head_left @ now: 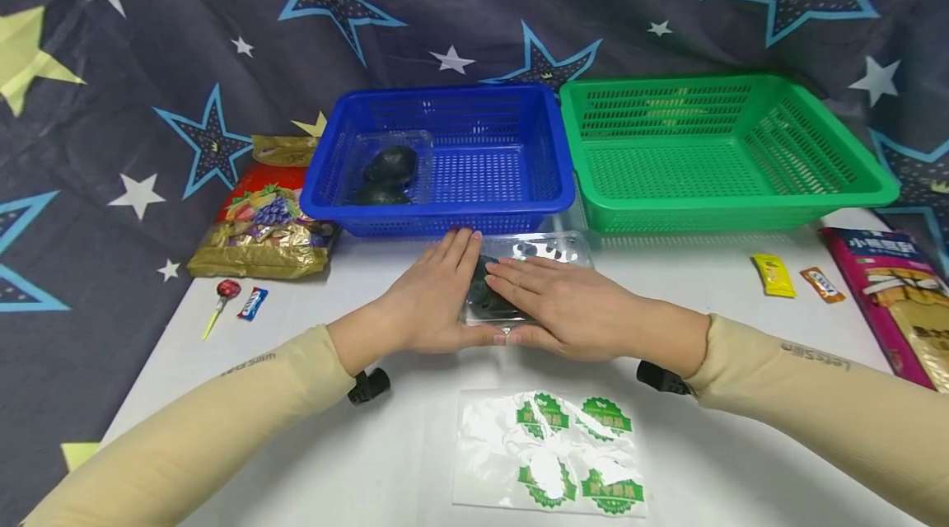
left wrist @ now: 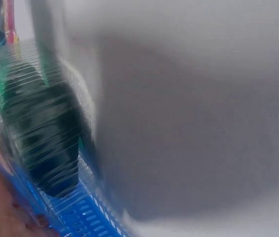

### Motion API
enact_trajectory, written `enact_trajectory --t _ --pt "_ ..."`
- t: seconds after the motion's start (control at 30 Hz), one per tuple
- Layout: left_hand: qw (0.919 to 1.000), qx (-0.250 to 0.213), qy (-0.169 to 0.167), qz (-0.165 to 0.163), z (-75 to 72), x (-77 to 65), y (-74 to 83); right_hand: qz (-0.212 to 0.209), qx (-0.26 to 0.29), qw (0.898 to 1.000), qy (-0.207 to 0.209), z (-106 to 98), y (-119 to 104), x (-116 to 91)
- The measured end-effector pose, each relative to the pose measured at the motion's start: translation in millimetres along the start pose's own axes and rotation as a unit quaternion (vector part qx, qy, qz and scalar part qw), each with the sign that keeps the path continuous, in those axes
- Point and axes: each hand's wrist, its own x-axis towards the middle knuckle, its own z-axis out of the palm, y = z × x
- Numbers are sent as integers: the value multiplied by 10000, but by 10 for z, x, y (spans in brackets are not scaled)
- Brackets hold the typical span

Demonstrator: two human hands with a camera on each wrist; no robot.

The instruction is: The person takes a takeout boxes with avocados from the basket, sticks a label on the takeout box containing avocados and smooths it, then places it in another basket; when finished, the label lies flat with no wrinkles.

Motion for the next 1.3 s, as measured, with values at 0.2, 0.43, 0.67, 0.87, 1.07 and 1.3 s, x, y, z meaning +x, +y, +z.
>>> enact_trajectory --t 0.2,0.43,0.67,0.87,1.07,1.3 --pt "9999 100 -19 -87 -6 10 13 524 -326 9980 -120 -22 14 14" --pt "9993 312 11 -200 -11 13 36 850 -347 9957 -81 -32 47 -128" --pt "9981 593 22 -188 -12 20 52 762 -127 9969 142 8 40 -293" --pt "9978 642 128 -102 -6 26 50 481 246 9983 212 0 1 -375" --pt "9983 528 233 -9 -5 20 34 85 488 9982 349 12 -41 -281" --pt "9986 462 244 104 19 18 14 193 290 9993 138 39 -78 -55"
